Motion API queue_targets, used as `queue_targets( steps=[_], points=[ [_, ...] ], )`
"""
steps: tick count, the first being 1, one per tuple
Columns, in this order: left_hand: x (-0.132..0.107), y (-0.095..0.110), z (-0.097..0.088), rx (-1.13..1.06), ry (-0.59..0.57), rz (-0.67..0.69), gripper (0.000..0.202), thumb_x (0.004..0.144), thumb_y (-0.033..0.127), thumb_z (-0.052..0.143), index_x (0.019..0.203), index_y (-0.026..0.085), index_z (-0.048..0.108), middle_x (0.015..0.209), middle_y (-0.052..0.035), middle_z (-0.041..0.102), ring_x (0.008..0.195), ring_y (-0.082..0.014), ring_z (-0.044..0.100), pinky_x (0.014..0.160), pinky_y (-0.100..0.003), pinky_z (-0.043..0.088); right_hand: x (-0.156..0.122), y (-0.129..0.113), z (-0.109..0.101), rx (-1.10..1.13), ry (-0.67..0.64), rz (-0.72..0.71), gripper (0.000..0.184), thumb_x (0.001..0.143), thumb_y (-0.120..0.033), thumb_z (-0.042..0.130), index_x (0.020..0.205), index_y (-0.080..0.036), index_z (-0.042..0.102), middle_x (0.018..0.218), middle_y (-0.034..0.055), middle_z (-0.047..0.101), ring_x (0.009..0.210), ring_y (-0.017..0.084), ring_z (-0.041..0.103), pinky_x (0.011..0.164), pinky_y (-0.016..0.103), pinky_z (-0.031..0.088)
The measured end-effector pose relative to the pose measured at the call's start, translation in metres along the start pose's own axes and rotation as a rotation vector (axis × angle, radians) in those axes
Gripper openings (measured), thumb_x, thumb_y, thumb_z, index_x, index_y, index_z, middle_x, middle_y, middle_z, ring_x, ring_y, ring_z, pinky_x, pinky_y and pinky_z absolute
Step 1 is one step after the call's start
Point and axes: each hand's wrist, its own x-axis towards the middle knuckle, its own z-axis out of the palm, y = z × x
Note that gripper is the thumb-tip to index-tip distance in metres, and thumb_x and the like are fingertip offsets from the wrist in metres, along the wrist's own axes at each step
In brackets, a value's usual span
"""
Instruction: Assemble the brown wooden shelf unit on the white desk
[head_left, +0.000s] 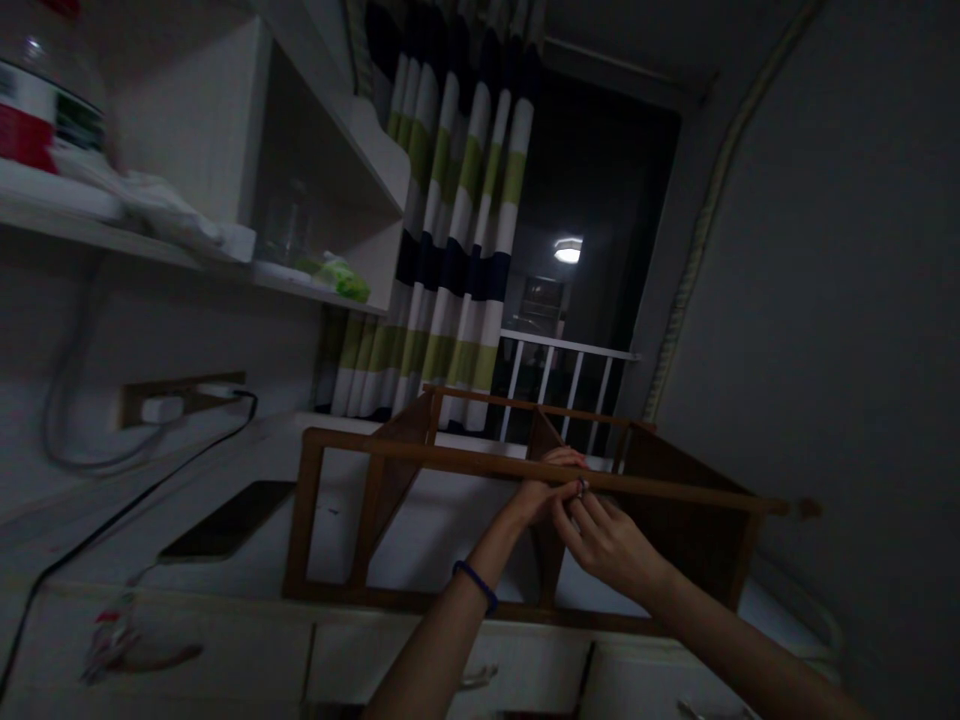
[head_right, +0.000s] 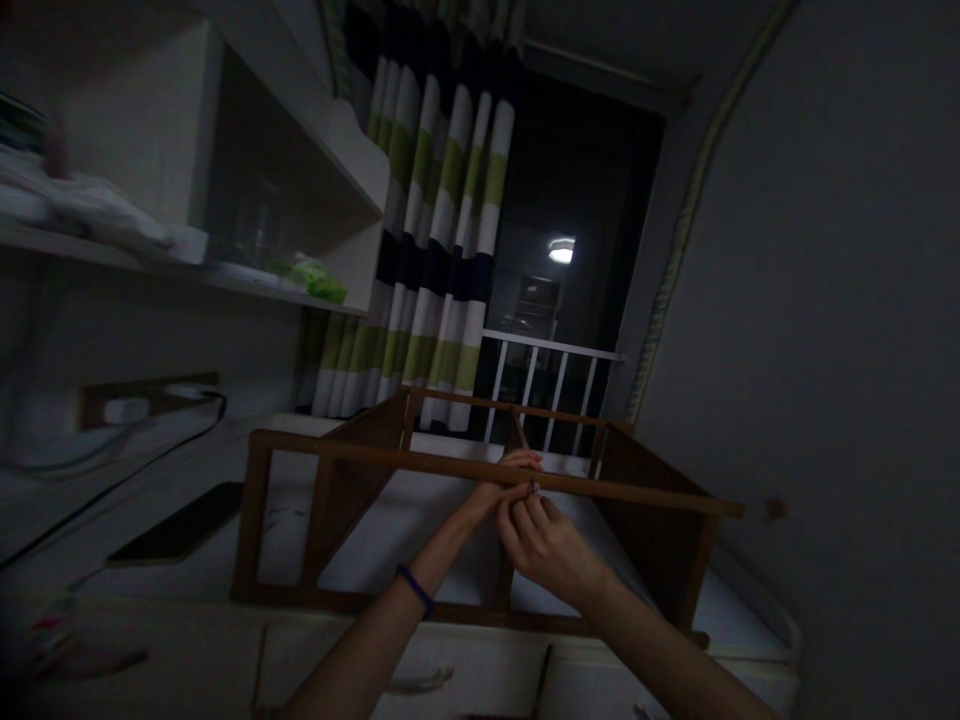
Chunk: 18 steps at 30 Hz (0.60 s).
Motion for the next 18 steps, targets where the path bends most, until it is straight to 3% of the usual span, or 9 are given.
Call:
queue_targets(
  steps=[8, 13, 18],
  points=[
    [-0.003, 0.000, -0.002, 0.113, -0.025, 0.066, 0.023, 0.071, 0.031, 0.060, 0.091, 0.019, 0.060, 0.107, -0.0070, 0.053, 0.109, -0.0216, 0.043, 0.100, -0.038, 0.027, -0.009, 0.001, 0.002, 0.079, 0.031, -0.020, 0.024, 0.076, -0.006, 0.037, 0.092, -0.007, 0.056, 0.089, 0.0149, 0.061, 0.087, 0.022, 0.056, 0.080, 0.035, 0.042],
    [-0.002, -0.001, -0.001, 0.146, -0.020, 0.071, 0.026, 0.072, 0.034, 0.059, 0.093, 0.018, 0.060, 0.106, -0.0074, 0.054, 0.109, -0.0215, 0.044, 0.100, -0.039, 0.027, -0.018, -0.001, 0.005, 0.026, 0.017, 0.006, 0.022, 0.075, -0.008, 0.042, 0.091, -0.012, 0.057, 0.096, 0.0106, 0.060, 0.089, 0.022, 0.053, 0.070, 0.034, 0.043],
    [-0.002, 0.000, -0.001, 0.138, -0.013, 0.077, 0.028, 0.071, 0.038, 0.059, 0.092, 0.018, 0.060, 0.106, -0.0077, 0.054, 0.108, -0.0221, 0.044, 0.099, -0.038, 0.028, -0.021, 0.000, 0.001, -0.013, 0.031, 0.026, 0.025, 0.077, -0.009, 0.039, 0.092, -0.014, 0.058, 0.102, 0.0085, 0.058, 0.090, 0.020, 0.051, 0.069, 0.033, 0.040]
  ],
)
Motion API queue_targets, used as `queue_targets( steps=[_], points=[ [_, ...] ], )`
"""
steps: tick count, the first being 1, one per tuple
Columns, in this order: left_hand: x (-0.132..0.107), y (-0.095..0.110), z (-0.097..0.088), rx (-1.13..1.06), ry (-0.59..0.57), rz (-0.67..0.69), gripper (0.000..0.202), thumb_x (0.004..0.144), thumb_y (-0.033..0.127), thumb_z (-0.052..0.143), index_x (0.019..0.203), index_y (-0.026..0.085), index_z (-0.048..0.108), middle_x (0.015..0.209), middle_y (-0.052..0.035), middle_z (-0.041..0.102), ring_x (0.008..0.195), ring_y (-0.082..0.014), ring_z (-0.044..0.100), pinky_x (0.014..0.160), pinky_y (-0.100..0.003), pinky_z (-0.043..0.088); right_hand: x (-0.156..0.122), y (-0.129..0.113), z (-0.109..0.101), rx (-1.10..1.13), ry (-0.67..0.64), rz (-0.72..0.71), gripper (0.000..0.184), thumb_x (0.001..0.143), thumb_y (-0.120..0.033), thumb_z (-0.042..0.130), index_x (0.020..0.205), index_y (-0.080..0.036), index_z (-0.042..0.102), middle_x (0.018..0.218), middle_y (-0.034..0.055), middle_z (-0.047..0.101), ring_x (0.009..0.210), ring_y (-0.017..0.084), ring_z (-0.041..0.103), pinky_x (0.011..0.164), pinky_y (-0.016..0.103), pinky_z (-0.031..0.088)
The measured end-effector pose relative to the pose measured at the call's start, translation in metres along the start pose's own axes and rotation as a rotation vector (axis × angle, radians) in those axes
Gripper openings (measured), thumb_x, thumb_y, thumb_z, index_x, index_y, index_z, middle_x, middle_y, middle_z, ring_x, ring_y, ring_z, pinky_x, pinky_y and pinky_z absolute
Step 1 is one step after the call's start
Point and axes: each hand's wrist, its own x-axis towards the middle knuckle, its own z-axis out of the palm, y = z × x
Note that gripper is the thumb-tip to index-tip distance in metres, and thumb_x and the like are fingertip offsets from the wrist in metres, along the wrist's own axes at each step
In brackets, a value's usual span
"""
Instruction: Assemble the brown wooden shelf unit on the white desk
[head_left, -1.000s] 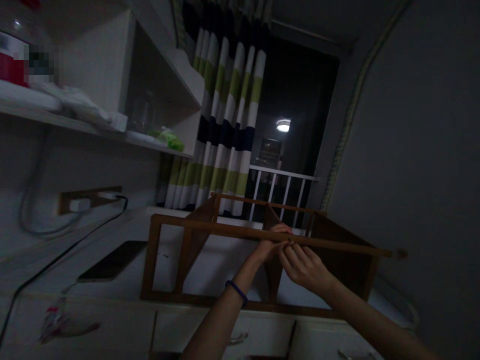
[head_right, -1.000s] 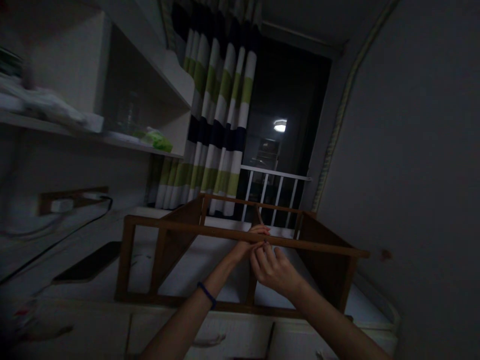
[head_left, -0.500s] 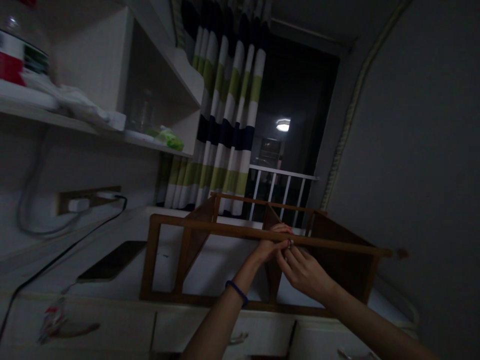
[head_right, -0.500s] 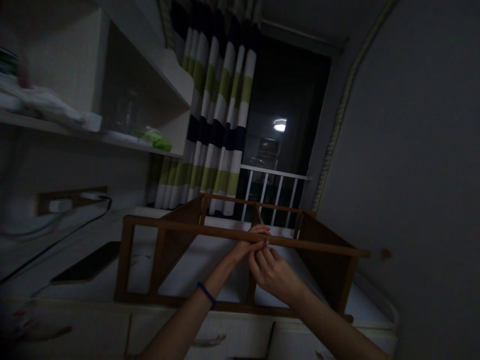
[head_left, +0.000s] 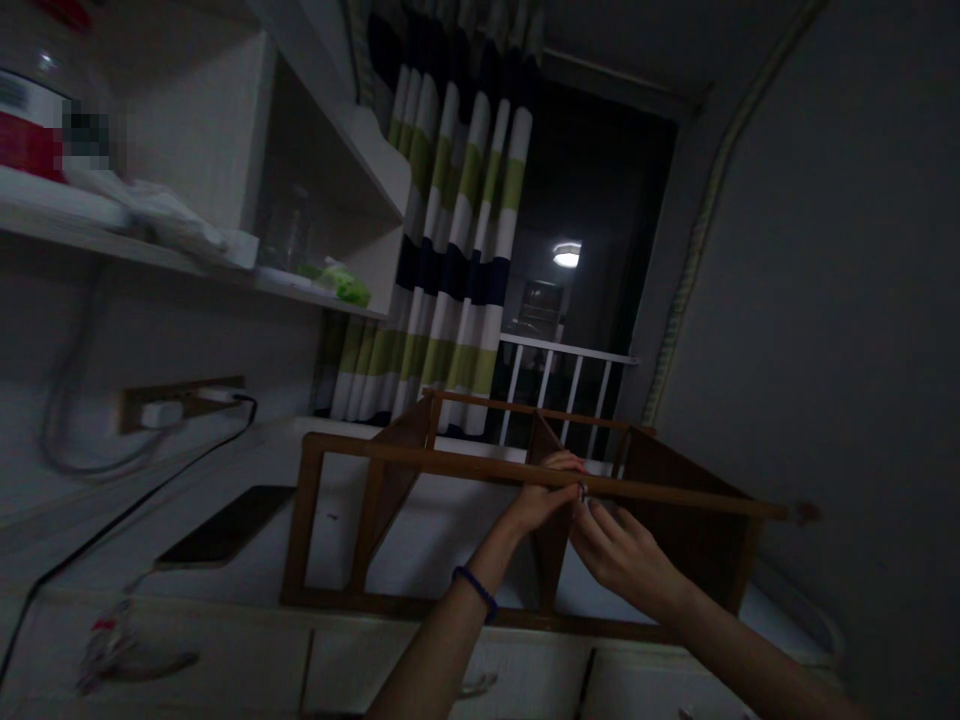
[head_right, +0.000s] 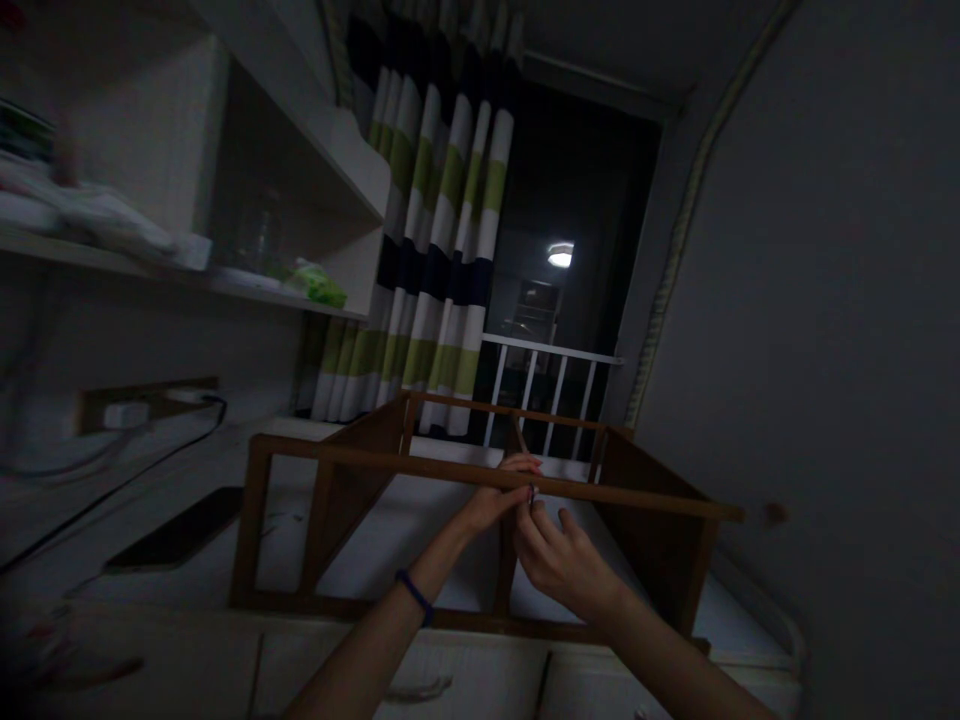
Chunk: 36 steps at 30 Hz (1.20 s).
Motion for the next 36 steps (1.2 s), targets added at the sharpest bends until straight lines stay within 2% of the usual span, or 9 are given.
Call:
queue_targets(
  steps=[11, 22, 26, 30, 34, 36],
  points=[
    [0.000, -0.002, 0.001, 0.015, 0.015, 0.021, 0.030, 0.074, 0.041, 0.054, 0.092, 0.018, 0.058, 0.105, -0.0082, 0.052, 0.107, -0.0212, 0.044, 0.099, -0.039, 0.030, 0.011, 0.020, -0.007, 0.020, -0.027, -0.031, 0.025, 0.076, -0.008, 0.042, 0.096, -0.012, 0.057, 0.097, 0.0086, 0.059, 0.094, 0.022, 0.050, 0.069, 0.034, 0.040],
    [0.004, 0.000, 0.000, 0.055, 0.016, -0.004, 0.028, 0.073, 0.041, 0.056, 0.088, 0.018, 0.060, 0.104, -0.0081, 0.055, 0.107, -0.0219, 0.044, 0.099, -0.040, 0.029, 0.027, 0.025, -0.010, 0.061, -0.062, -0.091, 0.014, 0.077, -0.008, 0.042, 0.080, -0.011, 0.056, 0.073, 0.0075, 0.059, 0.066, 0.017, 0.055, 0.056, 0.029, 0.043],
    [0.005, -0.007, 0.001, 0.035, 0.027, 0.031, 0.036, 0.071, 0.048, 0.055, 0.088, 0.016, 0.060, 0.100, -0.0094, 0.056, 0.104, -0.0228, 0.046, 0.096, -0.040, 0.031, 0.034, 0.031, -0.012, 0.167, -0.124, 0.016, 0.013, 0.077, -0.006, 0.044, 0.079, -0.014, 0.054, 0.069, 0.0036, 0.059, 0.063, 0.017, 0.057, 0.045, 0.025, 0.041],
    [0.005, -0.014, 0.003, 0.023, 0.058, 0.053, 0.043, 0.065, 0.053, 0.057, 0.086, 0.016, 0.059, 0.098, -0.0096, 0.056, 0.100, -0.0226, 0.048, 0.097, -0.040, 0.031, 0.042, 0.035, -0.017, 0.248, -0.266, 0.110, 0.012, 0.078, -0.006, 0.045, 0.081, -0.015, 0.051, 0.075, 0.0033, 0.061, 0.068, 0.016, 0.059, 0.048, 0.025, 0.043],
    [0.005, -0.012, 0.003, 0.029, 0.061, 0.009, 0.037, 0.066, 0.046, 0.060, 0.088, 0.016, 0.059, 0.100, -0.0081, 0.057, 0.100, -0.0216, 0.049, 0.095, -0.039, 0.033, 0.051, 0.038, -0.019, 0.283, -0.371, 0.195, 0.016, 0.080, -0.006, 0.044, 0.093, -0.014, 0.048, 0.083, 0.0054, 0.063, 0.071, 0.016, 0.060, 0.049, 0.023, 0.041],
    [0.005, -0.007, 0.003, 0.034, 0.048, -0.030, 0.033, 0.068, 0.041, 0.060, 0.091, 0.017, 0.058, 0.101, -0.0069, 0.058, 0.100, -0.0218, 0.049, 0.093, -0.038, 0.034, 0.053, 0.040, -0.019, 0.336, -0.396, 0.280, 0.018, 0.083, -0.011, 0.042, 0.099, -0.016, 0.046, 0.084, 0.0044, 0.063, 0.071, 0.015, 0.060, 0.048, 0.022, 0.039]
  ],
)
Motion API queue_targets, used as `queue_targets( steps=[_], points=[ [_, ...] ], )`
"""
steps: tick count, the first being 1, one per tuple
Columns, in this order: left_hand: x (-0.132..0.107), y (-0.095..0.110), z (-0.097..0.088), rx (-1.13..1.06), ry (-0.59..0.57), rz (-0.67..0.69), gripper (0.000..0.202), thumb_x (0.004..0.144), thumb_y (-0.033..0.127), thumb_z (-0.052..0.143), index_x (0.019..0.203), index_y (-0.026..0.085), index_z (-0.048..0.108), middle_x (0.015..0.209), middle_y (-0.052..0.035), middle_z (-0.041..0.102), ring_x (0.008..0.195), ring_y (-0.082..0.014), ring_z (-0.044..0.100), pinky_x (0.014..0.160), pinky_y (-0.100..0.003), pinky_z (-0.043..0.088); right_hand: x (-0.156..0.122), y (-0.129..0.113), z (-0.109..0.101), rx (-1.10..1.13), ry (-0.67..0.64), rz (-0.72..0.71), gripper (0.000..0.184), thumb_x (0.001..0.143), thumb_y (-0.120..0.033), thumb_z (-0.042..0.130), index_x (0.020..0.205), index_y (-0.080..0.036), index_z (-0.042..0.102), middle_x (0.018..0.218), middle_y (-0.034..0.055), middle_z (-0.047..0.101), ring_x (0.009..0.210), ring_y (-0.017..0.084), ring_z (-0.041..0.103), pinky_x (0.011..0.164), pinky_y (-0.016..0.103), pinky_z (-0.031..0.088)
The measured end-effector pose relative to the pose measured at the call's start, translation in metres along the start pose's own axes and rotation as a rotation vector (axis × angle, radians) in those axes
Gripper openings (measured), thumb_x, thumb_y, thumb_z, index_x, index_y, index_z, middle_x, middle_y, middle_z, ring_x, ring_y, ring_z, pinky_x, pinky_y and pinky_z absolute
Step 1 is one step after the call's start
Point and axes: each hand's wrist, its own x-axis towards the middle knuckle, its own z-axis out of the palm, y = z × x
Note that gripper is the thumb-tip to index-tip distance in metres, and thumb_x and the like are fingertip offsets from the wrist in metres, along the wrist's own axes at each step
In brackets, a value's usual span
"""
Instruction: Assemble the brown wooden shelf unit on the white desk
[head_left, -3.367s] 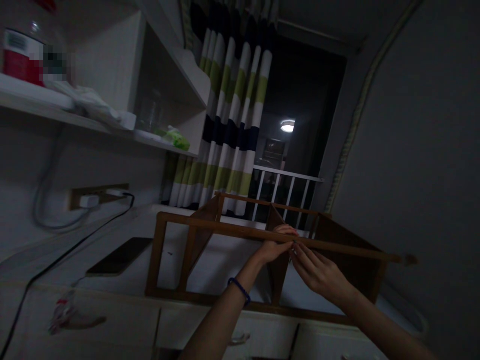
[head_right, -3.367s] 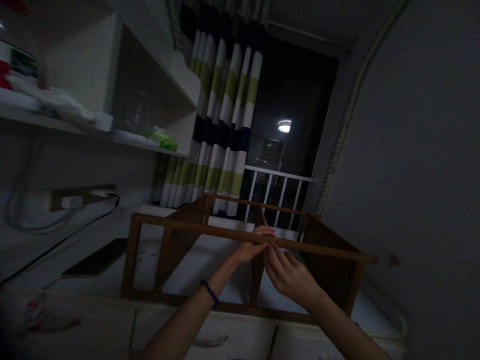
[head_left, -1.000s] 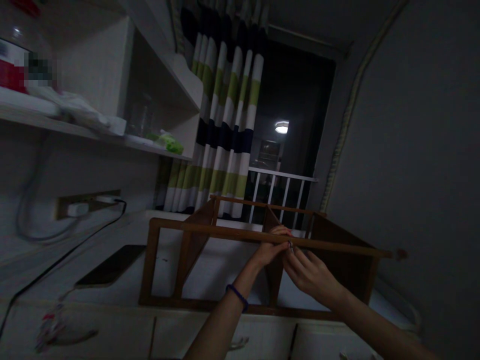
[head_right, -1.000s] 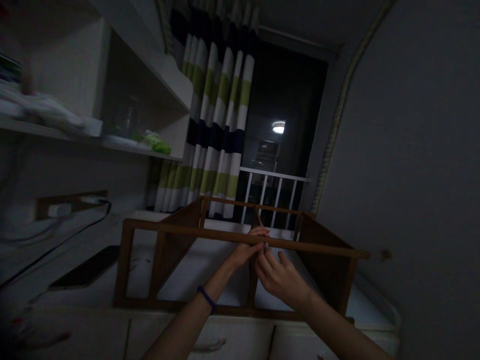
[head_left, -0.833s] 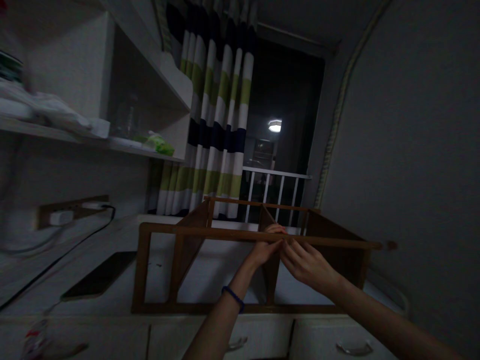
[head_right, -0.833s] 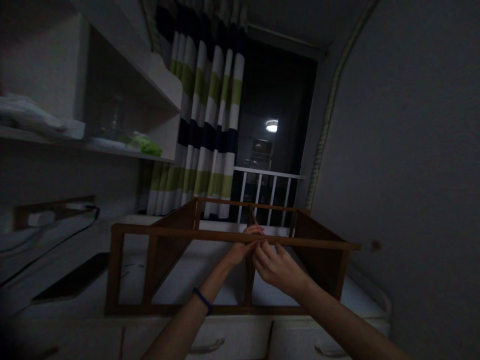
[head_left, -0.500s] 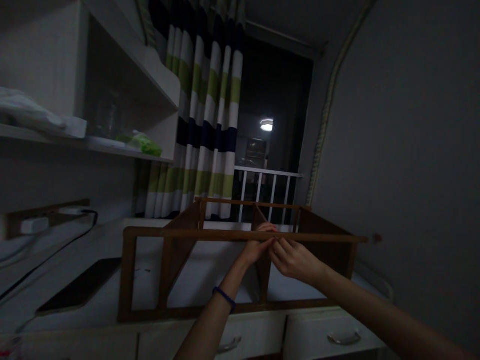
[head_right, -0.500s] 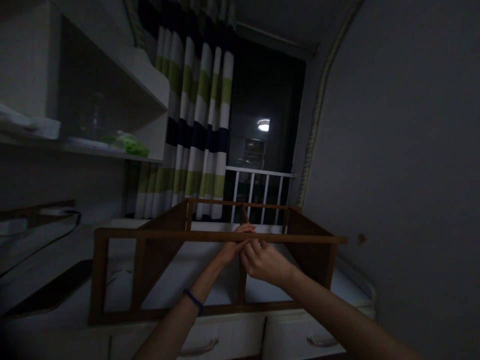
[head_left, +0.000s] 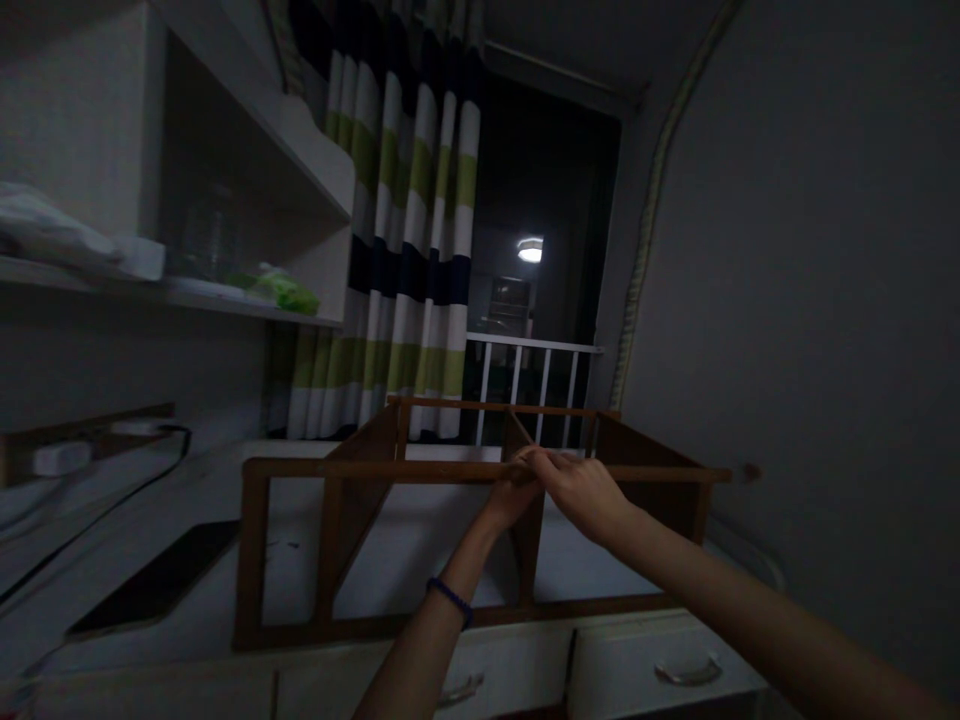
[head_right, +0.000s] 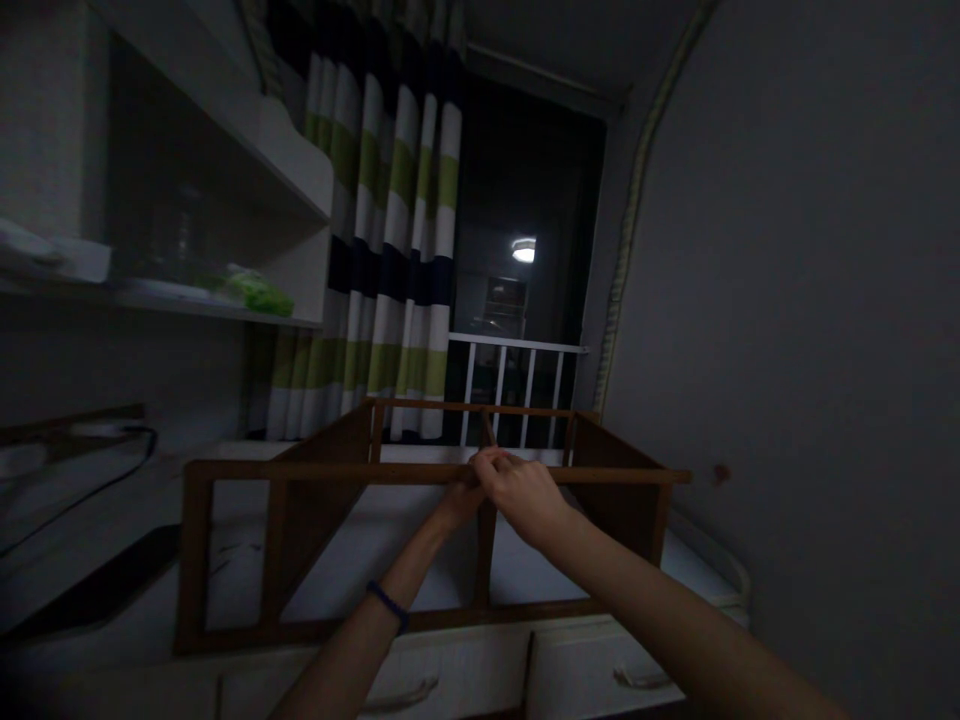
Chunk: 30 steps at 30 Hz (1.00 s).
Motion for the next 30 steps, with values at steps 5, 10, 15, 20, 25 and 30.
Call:
queue_targets(
  steps=[5, 10, 15, 20, 25, 30],
  points=[
    [-0.002, 0.012, 0.002, -0.040, -0.001, -0.063, 0.030, 0.070, 0.032, 0.060, 0.096, 0.018, 0.057, 0.107, -0.0062, 0.057, 0.103, -0.0223, 0.049, 0.093, -0.038, 0.034, 0.001, 0.008, 0.003, 0.094, 0.053, 0.171, 0.026, 0.088, -0.023, 0.036, 0.113, -0.024, 0.040, 0.096, 0.0040, 0.059, 0.080, 0.015, 0.059, 0.047, 0.019, 0.039],
    [-0.003, 0.012, 0.003, -0.115, 0.042, -0.072, 0.027, 0.067, 0.023, 0.062, 0.094, 0.018, 0.058, 0.108, -0.0060, 0.054, 0.109, -0.0213, 0.044, 0.100, -0.038, 0.027, -0.005, 0.020, 0.006, 0.024, 0.143, 0.135, 0.033, 0.085, -0.022, 0.042, 0.117, -0.026, 0.042, 0.120, 0.0092, 0.045, 0.103, 0.021, 0.048, 0.052, 0.022, 0.046],
    [-0.004, 0.005, 0.002, -0.089, 0.033, -0.031, 0.022, 0.067, 0.020, 0.060, 0.089, 0.019, 0.060, 0.103, -0.0046, 0.055, 0.110, -0.0205, 0.042, 0.101, -0.039, 0.024, -0.021, 0.030, 0.014, -0.027, 0.180, 0.099, 0.027, 0.082, -0.021, 0.047, 0.109, -0.022, 0.051, 0.118, 0.0103, 0.047, 0.101, 0.021, 0.047, 0.056, 0.024, 0.048],
    [-0.006, 0.005, 0.000, -0.033, -0.001, 0.054, 0.021, 0.072, 0.025, 0.057, 0.092, 0.018, 0.058, 0.103, -0.0059, 0.054, 0.108, -0.0212, 0.043, 0.099, -0.039, 0.028, -0.046, 0.035, 0.028, -0.090, 0.207, 0.062, 0.027, 0.081, -0.016, 0.049, 0.107, -0.018, 0.053, 0.109, 0.0087, 0.054, 0.093, 0.019, 0.048, 0.061, 0.024, 0.047],
    [-0.006, 0.008, 0.001, -0.010, -0.011, 0.058, 0.022, 0.073, 0.032, 0.056, 0.090, 0.017, 0.059, 0.103, -0.0074, 0.054, 0.107, -0.0225, 0.044, 0.097, -0.040, 0.030, -0.061, 0.028, 0.037, -0.159, 0.192, -0.025, 0.029, 0.078, -0.010, 0.050, 0.106, -0.015, 0.054, 0.102, 0.0070, 0.056, 0.088, 0.018, 0.048, 0.070, 0.028, 0.044],
    [-0.006, 0.009, 0.000, 0.016, -0.011, 0.054, 0.022, 0.075, 0.032, 0.055, 0.091, 0.018, 0.058, 0.104, -0.0075, 0.054, 0.111, -0.0226, 0.042, 0.099, -0.040, 0.028, -0.060, 0.018, 0.041, -0.163, 0.200, -0.043, 0.024, 0.080, -0.013, 0.049, 0.102, -0.017, 0.055, 0.089, 0.0051, 0.057, 0.080, 0.016, 0.050, 0.064, 0.027, 0.040]
  ],
)
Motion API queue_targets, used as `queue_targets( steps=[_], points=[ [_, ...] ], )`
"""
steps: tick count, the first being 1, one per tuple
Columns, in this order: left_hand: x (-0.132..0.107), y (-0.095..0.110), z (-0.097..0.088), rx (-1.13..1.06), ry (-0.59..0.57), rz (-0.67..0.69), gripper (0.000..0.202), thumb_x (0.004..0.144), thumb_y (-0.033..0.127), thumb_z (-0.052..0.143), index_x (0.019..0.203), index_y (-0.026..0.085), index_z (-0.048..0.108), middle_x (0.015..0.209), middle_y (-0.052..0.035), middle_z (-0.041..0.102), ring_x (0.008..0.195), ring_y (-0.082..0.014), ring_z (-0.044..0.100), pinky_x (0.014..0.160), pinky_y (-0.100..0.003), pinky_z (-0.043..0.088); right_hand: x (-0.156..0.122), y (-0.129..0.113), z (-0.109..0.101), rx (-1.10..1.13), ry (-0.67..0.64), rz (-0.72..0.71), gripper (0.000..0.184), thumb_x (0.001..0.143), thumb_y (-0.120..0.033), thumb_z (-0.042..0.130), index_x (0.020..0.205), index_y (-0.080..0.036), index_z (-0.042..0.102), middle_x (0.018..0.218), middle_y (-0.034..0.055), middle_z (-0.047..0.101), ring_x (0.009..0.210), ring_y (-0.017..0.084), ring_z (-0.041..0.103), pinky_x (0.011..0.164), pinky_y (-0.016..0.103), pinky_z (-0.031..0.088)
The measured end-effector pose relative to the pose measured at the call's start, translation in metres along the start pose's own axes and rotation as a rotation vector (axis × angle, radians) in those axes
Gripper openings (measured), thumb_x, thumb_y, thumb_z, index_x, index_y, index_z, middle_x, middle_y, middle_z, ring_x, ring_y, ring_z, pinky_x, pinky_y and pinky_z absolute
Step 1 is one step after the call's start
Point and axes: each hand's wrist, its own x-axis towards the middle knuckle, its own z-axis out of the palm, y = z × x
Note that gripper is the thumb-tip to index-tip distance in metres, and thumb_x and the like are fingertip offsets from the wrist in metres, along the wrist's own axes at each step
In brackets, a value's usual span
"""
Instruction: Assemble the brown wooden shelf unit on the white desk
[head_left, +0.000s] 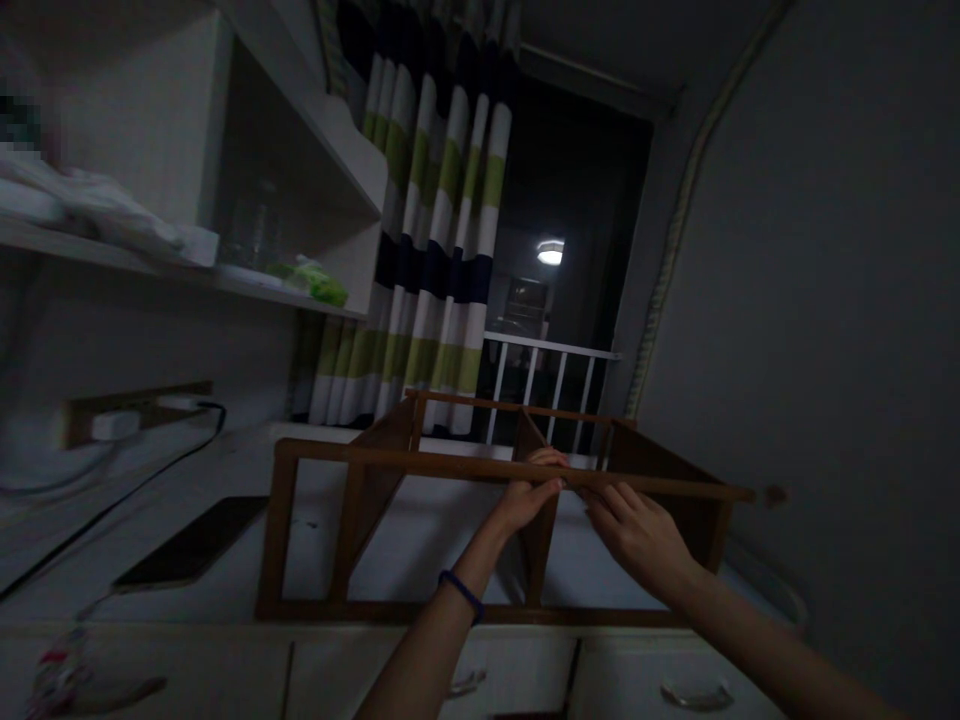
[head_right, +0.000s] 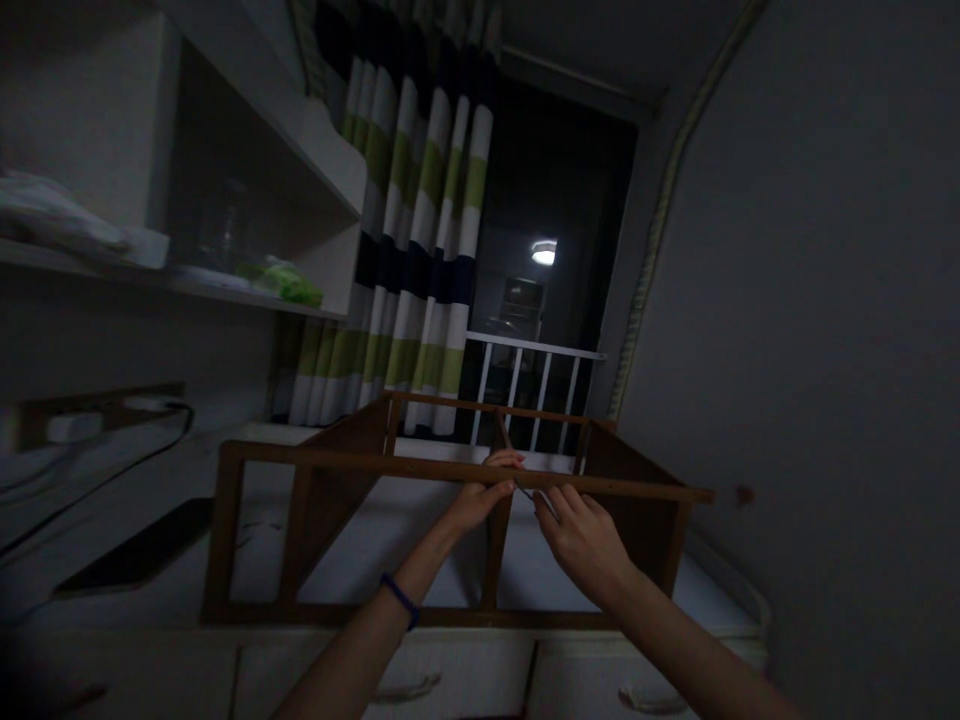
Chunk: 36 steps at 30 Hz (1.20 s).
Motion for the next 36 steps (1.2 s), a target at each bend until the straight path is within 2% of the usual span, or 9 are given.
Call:
queue_targets(
  steps=[10, 13, 16, 19, 22, 26, 36],
  points=[
    [0.000, 0.001, 0.000, -0.005, 0.003, 0.005, 0.022, 0.075, 0.033, 0.055, 0.090, 0.017, 0.058, 0.102, -0.0077, 0.054, 0.109, -0.0223, 0.043, 0.099, -0.040, 0.028, 0.004, -0.010, -0.002, -0.001, 0.044, -0.098, 0.019, 0.077, -0.012, 0.052, 0.095, -0.014, 0.057, 0.085, 0.0045, 0.058, 0.080, 0.017, 0.050, 0.066, 0.029, 0.037],
    [0.000, 0.000, -0.001, -0.005, 0.000, -0.012, 0.023, 0.074, 0.033, 0.055, 0.090, 0.017, 0.058, 0.103, -0.0076, 0.054, 0.111, -0.0227, 0.041, 0.100, -0.040, 0.027, 0.004, -0.009, -0.007, -0.035, 0.022, -0.093, 0.017, 0.074, -0.011, 0.055, 0.090, -0.017, 0.057, 0.091, 0.0039, 0.059, 0.082, 0.018, 0.051, 0.065, 0.029, 0.038],
    [0.000, -0.001, -0.001, -0.010, -0.004, -0.006, 0.023, 0.074, 0.034, 0.056, 0.091, 0.018, 0.058, 0.103, -0.0076, 0.054, 0.110, -0.0227, 0.042, 0.099, -0.041, 0.027, 0.008, -0.005, -0.012, -0.087, 0.063, -0.101, 0.018, 0.075, -0.013, 0.054, 0.092, -0.019, 0.056, 0.098, 0.0044, 0.059, 0.083, 0.018, 0.052, 0.063, 0.029, 0.039],
    [0.001, -0.001, 0.001, -0.024, 0.007, 0.004, 0.024, 0.075, 0.037, 0.054, 0.090, 0.018, 0.058, 0.103, -0.0076, 0.053, 0.107, -0.0213, 0.045, 0.098, -0.040, 0.029, 0.015, -0.001, -0.013, -0.132, 0.090, -0.188, 0.024, 0.080, -0.015, 0.048, 0.103, -0.020, 0.051, 0.113, 0.0061, 0.054, 0.091, 0.020, 0.051, 0.064, 0.030, 0.041],
    [0.001, -0.001, 0.001, -0.026, 0.023, -0.007, 0.027, 0.076, 0.040, 0.052, 0.089, 0.017, 0.057, 0.102, -0.0076, 0.053, 0.105, -0.0203, 0.046, 0.098, -0.038, 0.030, 0.022, -0.001, -0.009, -0.145, 0.082, -0.260, 0.021, 0.082, -0.014, 0.042, 0.099, -0.019, 0.053, 0.119, 0.0055, 0.050, 0.100, 0.021, 0.048, 0.065, 0.030, 0.043],
    [0.000, -0.003, 0.001, -0.009, 0.014, 0.007, 0.029, 0.076, 0.042, 0.051, 0.090, 0.017, 0.057, 0.103, -0.0080, 0.053, 0.107, -0.0209, 0.044, 0.099, -0.039, 0.028, 0.027, -0.004, -0.005, -0.139, 0.109, -0.292, 0.020, 0.082, -0.011, 0.039, 0.090, -0.015, 0.057, 0.110, 0.0070, 0.056, 0.098, 0.022, 0.050, 0.061, 0.029, 0.046],
    [0.000, -0.006, 0.000, 0.011, 0.010, 0.064, 0.036, 0.076, 0.048, 0.048, 0.092, 0.016, 0.057, 0.101, -0.0093, 0.053, 0.106, -0.0229, 0.044, 0.097, -0.040, 0.030, 0.030, -0.004, -0.007, -0.071, 0.165, -0.268, 0.024, 0.079, -0.005, 0.039, 0.092, -0.010, 0.059, 0.097, 0.0113, 0.062, 0.082, 0.018, 0.057, 0.054, 0.023, 0.047]
  ],
)
